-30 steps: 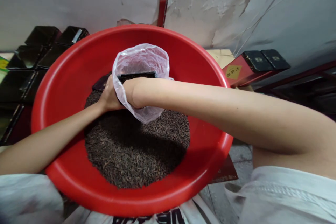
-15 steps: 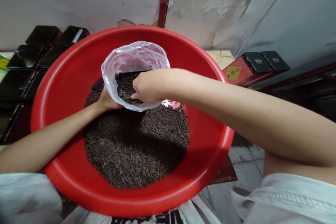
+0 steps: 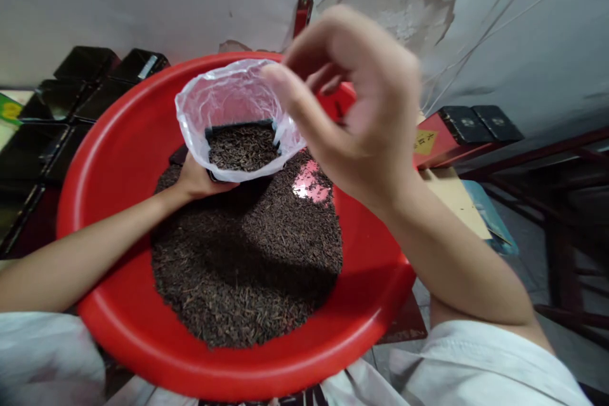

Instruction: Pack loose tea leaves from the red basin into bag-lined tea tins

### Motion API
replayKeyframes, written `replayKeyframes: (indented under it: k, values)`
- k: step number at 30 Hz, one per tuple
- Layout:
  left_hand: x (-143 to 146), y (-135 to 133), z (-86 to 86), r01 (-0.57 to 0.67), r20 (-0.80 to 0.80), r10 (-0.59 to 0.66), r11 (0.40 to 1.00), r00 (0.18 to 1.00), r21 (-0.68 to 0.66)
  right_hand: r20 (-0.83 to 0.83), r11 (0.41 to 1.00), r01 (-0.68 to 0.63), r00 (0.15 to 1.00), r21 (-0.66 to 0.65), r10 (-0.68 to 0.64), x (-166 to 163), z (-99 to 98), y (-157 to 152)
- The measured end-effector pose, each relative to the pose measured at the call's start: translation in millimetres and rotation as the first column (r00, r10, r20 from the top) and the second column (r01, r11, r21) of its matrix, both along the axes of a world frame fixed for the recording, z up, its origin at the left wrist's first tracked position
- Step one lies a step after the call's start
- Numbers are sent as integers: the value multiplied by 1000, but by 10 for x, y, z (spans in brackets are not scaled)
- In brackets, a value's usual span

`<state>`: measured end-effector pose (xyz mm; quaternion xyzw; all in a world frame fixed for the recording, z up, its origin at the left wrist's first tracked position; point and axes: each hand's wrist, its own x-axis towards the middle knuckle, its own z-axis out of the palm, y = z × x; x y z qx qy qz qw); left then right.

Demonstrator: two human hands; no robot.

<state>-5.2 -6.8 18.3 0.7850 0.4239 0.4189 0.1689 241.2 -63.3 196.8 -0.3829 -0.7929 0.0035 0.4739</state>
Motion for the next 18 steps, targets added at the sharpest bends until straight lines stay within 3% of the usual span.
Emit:
replayKeyframes:
  k: [2,3,5,8,11,14,18]
  values:
    - [-9,9,47,-53,22,53,999,998,-7,-279,998,-32,959,62,48,137,-236,34]
    - [-15,8,73,-74,34,74,997,997,-21,-328,996,-78,941,33,85,197,-371,84]
    - [-19,-9,120,-97,65,101,994,993,-59,-321,969,-191,938,-157,132,281,-633,214]
    - [13,-69,139,-72,127,86,991,988,-113,-301,803,-352,927,-480,226,291,-914,376]
    - [91,-132,122,-2,149,26,988,989,-156,-342,680,-448,892,-580,296,206,-1030,419]
    - [140,-152,176,75,90,-57,975,994,-210,-339,672,-426,902,-605,267,141,-1069,397]
    - [45,-155,463,177,-64,-212,920,975,-350,-317,698,-368,925,-615,209,172,-1094,416]
